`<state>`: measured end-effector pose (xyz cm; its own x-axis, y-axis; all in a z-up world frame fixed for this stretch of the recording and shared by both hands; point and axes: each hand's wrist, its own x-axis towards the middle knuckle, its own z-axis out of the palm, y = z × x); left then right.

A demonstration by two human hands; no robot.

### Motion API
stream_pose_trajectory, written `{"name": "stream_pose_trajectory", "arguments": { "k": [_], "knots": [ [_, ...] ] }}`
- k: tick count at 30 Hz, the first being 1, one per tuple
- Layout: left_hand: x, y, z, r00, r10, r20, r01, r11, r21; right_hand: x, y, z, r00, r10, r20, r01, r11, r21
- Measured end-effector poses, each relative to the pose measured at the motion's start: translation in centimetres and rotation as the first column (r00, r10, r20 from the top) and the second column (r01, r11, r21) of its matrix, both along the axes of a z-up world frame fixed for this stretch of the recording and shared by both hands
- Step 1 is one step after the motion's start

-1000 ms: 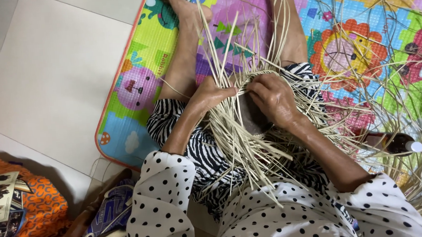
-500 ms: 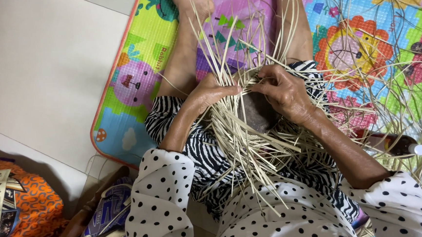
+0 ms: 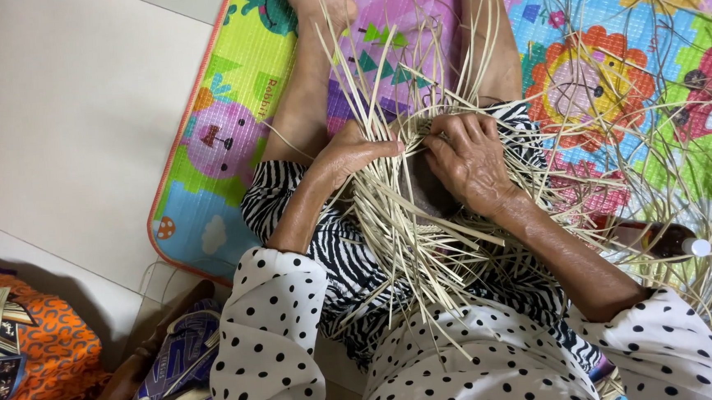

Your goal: The person sits cross-legged on a colorful play mat and weaves dried straw strands by hand into a circular base. They repeatedly interlace and tighten the strands to form a woven pattern.

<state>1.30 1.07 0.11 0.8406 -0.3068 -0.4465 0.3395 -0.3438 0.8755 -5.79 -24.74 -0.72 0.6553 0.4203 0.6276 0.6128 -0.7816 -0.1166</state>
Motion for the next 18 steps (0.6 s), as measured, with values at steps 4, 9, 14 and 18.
{"name": "stream_pose_trajectory", "arguments": {
  "k": [4,9,14,18],
  "knots": [
    [0.0,-0.2,0.3,1.0,-0.011,0.002,0.011,1.0,-0.007,0.0,0.0,-0.6,0.997,0.02,-0.078,-0.021,1.0,-0.014],
    [-0.1,-0.1,0.4,0.998,-0.06,-0.001,0.06,0.998,-0.01,-0.9,-0.7,0.5,0.823,0.194,-0.534,-0.012,0.946,0.325],
    [-0.4,-1.1,-1.1,0.986,-0.167,0.004,0.167,0.985,0.035,2.4,0.5,3.7,0.432,0.369,-0.823,0.417,0.728,0.545],
    [-1.3,-1.5,3.1,0.986,-0.16,0.055,0.154,0.984,0.095,4.5,1.8,2.7,0.297,0.464,-0.835,0.661,0.531,0.53]
  ]
}}
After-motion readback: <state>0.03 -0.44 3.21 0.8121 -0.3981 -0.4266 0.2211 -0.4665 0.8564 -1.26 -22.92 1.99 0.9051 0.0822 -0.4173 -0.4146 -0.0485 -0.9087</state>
